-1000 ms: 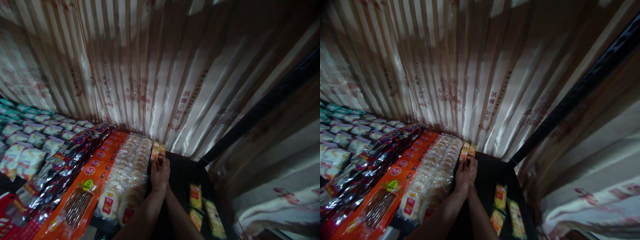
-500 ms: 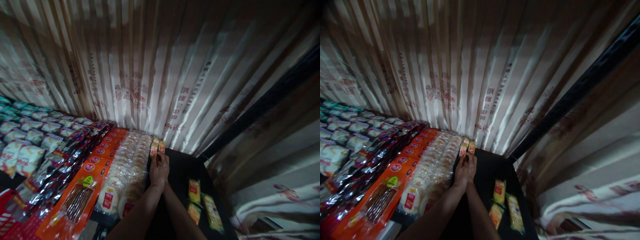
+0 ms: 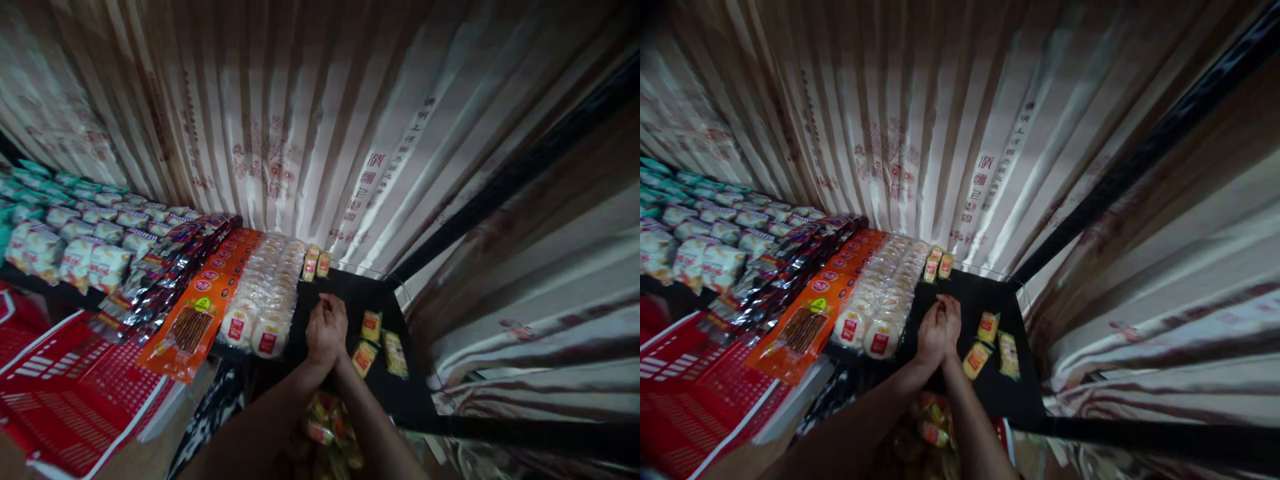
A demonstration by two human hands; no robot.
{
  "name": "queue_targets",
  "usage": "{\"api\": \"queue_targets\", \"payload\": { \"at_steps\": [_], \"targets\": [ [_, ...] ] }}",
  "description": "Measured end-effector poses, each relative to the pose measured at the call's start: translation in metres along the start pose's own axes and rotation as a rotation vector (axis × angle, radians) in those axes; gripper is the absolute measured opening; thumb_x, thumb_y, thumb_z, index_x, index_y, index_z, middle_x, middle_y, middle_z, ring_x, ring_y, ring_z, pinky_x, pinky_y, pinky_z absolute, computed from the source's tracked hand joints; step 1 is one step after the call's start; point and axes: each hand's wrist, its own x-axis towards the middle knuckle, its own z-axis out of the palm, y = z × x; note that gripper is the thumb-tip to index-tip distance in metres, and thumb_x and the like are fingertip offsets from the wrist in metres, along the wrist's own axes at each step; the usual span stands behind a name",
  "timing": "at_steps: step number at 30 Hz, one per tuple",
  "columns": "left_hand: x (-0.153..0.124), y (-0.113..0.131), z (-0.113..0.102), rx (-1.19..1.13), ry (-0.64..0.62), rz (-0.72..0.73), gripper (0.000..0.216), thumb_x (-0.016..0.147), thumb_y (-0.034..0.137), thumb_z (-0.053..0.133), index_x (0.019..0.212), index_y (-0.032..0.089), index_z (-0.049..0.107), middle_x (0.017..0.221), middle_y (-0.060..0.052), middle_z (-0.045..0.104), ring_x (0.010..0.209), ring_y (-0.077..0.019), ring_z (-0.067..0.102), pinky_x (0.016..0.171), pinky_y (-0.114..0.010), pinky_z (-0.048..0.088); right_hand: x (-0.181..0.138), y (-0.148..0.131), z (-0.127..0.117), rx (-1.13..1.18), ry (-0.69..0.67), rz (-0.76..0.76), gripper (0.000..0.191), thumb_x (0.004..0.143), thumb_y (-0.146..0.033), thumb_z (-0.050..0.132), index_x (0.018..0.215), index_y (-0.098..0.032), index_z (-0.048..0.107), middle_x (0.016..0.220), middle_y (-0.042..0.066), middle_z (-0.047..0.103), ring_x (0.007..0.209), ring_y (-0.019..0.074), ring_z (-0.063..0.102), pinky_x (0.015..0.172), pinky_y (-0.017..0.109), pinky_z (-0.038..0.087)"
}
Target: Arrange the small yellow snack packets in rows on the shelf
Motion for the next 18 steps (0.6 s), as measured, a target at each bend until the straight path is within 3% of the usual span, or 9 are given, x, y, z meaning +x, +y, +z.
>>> {"api": "queue_targets", "payload": {
  "at_steps": [3,6,11,14,18],
  "targets": [
    [-0.044,0.005,-0.02,0.007,0.024,-0.061,0.043,0.092,0.032,0.025,0.108,0.014,0.06,0.11,-0.009,0.06,0.092,-0.0148,0.058,0.089,-0.028,0.046,-0.035,-0.021,-0.023,0.046,0.007,-0.002,0.032,0.075,-0.02,0.04,0.099,-0.02,0.061,0.103,0.009,0.059,0.097,0.019,0.053,0.087,0.034,0.044],
    [-0.095,0.004,-0.042,-0.028,-0.025,-0.057,0.039,0.087,0.021,0.03,0.116,0.014,0.056,0.115,-0.01,0.06,0.107,-0.0164,0.054,0.095,-0.027,0.042,-0.08,-0.038,-0.044,0.086,0.015,0.0,0.033,0.077,-0.022,0.038,0.101,-0.02,0.061,0.104,0.007,0.058,0.1,0.0185,0.053,0.089,0.035,0.044],
    [-0.167,-0.015,-0.073,-0.057,-0.353,-0.096,0.042,0.086,0.026,0.031,0.122,0.013,0.05,0.122,-0.012,0.055,0.113,-0.019,0.05,0.101,-0.033,0.036,-0.17,-0.037,-0.061,0.077,-0.15,0.056,0.034,0.077,-0.018,0.037,0.098,-0.021,0.063,0.101,0.007,0.062,0.097,0.0181,0.056,0.088,0.034,0.045],
    [-0.189,-0.033,-0.081,0.089,-0.583,-0.208,0.043,0.083,0.022,0.031,0.12,0.011,0.052,0.122,-0.013,0.056,0.112,-0.0199,0.051,0.102,-0.032,0.035,-0.212,-0.024,-0.059,-0.047,-0.306,0.178,0.039,0.071,-0.013,0.037,0.099,-0.018,0.064,0.101,0.01,0.064,0.095,0.0196,0.058,0.088,0.033,0.046],
    [-0.197,-0.055,-0.088,0.291,-0.682,-0.233,0.047,0.082,0.018,0.029,0.124,0.01,0.05,0.133,-0.012,0.046,0.123,-0.0211,0.041,0.107,-0.031,0.027,-0.24,-0.017,-0.05,-0.271,-0.479,0.292,0.041,0.072,-0.012,0.039,0.104,-0.016,0.064,0.107,0.013,0.063,0.095,0.0202,0.06,0.086,0.03,0.046]
  ]
}}
